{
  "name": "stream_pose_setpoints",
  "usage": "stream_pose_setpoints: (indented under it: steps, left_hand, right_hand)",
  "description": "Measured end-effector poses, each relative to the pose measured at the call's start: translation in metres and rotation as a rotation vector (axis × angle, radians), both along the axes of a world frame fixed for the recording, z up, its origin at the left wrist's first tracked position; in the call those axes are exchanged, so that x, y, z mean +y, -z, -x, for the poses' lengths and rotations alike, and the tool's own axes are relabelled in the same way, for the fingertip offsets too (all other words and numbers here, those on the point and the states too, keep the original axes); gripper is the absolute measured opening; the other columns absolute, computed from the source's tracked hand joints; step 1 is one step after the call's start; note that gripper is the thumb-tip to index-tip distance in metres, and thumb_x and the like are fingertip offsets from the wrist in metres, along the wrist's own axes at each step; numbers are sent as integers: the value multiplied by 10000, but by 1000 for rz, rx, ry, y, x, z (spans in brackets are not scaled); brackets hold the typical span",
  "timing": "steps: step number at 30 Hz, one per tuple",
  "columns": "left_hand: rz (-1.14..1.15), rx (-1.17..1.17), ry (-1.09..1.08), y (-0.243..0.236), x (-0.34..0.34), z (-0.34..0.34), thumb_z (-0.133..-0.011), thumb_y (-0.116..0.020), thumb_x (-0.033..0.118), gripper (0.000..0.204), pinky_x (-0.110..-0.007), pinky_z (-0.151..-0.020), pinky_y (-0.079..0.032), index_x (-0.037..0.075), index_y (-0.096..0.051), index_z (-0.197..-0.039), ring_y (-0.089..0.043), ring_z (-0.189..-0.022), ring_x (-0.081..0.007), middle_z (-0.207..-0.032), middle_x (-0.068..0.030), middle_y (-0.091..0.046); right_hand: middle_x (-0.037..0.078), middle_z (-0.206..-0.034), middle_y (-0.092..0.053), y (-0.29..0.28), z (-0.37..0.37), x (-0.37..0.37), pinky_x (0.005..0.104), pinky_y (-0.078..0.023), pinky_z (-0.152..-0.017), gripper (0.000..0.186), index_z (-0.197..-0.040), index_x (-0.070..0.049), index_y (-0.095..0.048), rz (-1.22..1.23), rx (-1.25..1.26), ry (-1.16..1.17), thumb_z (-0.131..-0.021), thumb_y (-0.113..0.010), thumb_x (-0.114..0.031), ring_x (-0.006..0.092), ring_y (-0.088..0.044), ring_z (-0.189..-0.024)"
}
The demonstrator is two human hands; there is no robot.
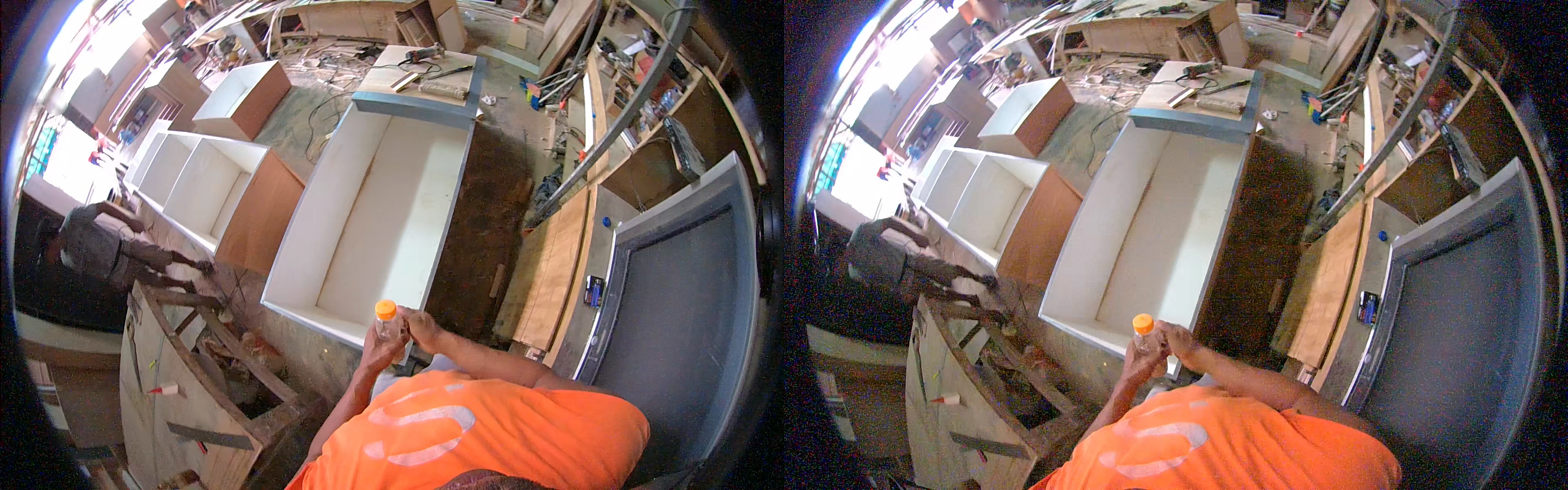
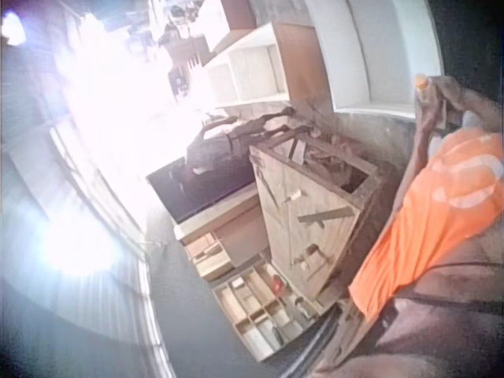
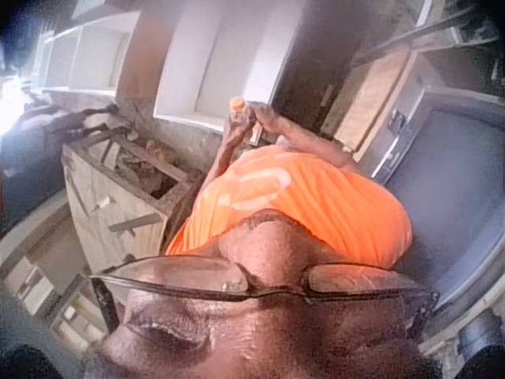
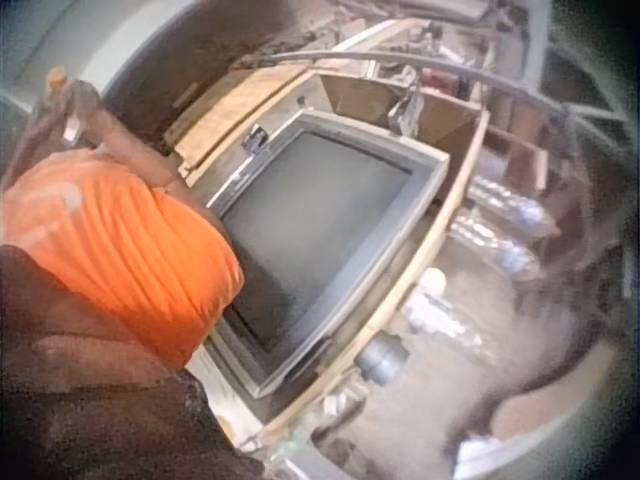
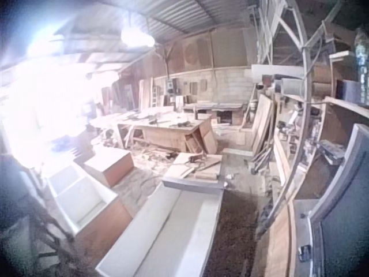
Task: The person uses a power sander on the edges of a white cabinet, then switches to a hand file and sanding block to smooth the edges. They wipe the surface with a cloth and apply a liquid from a bottle to the edges.
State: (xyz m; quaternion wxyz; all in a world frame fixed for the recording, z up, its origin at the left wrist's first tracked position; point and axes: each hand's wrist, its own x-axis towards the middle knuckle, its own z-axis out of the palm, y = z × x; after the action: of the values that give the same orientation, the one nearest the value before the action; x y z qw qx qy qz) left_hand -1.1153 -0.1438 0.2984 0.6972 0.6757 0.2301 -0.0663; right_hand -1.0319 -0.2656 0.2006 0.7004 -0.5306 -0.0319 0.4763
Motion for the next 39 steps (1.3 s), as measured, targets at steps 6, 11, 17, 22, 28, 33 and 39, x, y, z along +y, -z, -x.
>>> stream_pose_setpoints:
  steps: [6, 11, 17, 22, 28, 33, 39]
  left_hand:
    - [-260, -68, -131, -12, 5, -12, -761, -784, 235, 580, -376, -804, -527, 25, -527, -1237, -657, -911, -218, -995, -90, -680]
    - [-636, 196, 21, -66, 6, -74, -740, -713, 217, 490, -415, -806, -523, 63, -528, -1168, -659, -925, -342, -996, -161, -667]
    - [-909, 544, 101, -64, 18, -155, -759, -662, 183, 390, -504, -753, -536, 50, -510, -1093, -666, -903, -410, -975, -208, -674]
    - [-910, 648, 152, -73, 1, -227, -756, -615, 84, 300, -492, -748, -547, -2, -553, -1036, -680, -884, -393, -925, -213, -686]
    - [-912, 633, 138, -57, -13, -288, -767, -609, 79, 276, -491, -730, -546, -10, -543, -1020, -680, -876, -392, -906, -211, -685]
    - [-870, 582, 153, -45, -11, -317, -764, -641, 102, 301, -504, -733, -543, -2, -519, -1019, -669, -870, -418, -898, -228, -672]
    - [-864, 485, 167, -16, -23, -363, -770, -582, 43, 251, -491, -765, -545, -30, -550, -1008, -677, -885, -409, -909, -230, -685]
  right_hand:
    - [24, -835, -667, -92, -50, -11, 256, -501, -604, 183, -1089, -15, -680, 123, -171, 27, -976, -604, -138, 92, -601, -683]
    - [26, -860, -687, -147, -146, -2, 257, -504, -646, 258, -1142, 44, -671, -40, -412, 97, -982, -595, -144, 83, -591, -708]
    - [120, -1011, -722, -99, -216, 18, 288, -527, -847, 330, -1239, 31, -638, 27, -600, -187, -992, -570, -176, 155, -660, -910]
    - [102, -1081, -683, -82, -287, 10, 280, -554, -854, 327, -1274, 60, -604, 44, -186, -272, -1018, -540, -133, 140, -663, -930]
    - [88, -1083, -666, -80, -350, -1, 323, -570, -831, 302, -1241, 59, -579, -16, 215, -159, -1017, -532, -136, 168, -658, -950]
    - [100, -1081, -670, -66, -387, -10, 327, -563, -809, 243, -1186, 26, -609, -113, 334, -156, -1011, -528, -122, 184, -666, -923]
    - [106, -1106, -658, -62, -432, -23, 336, -566, -823, 273, -1225, 30, -589, -8, 282, -134, -1026, -486, -126, 195, -657, -975]
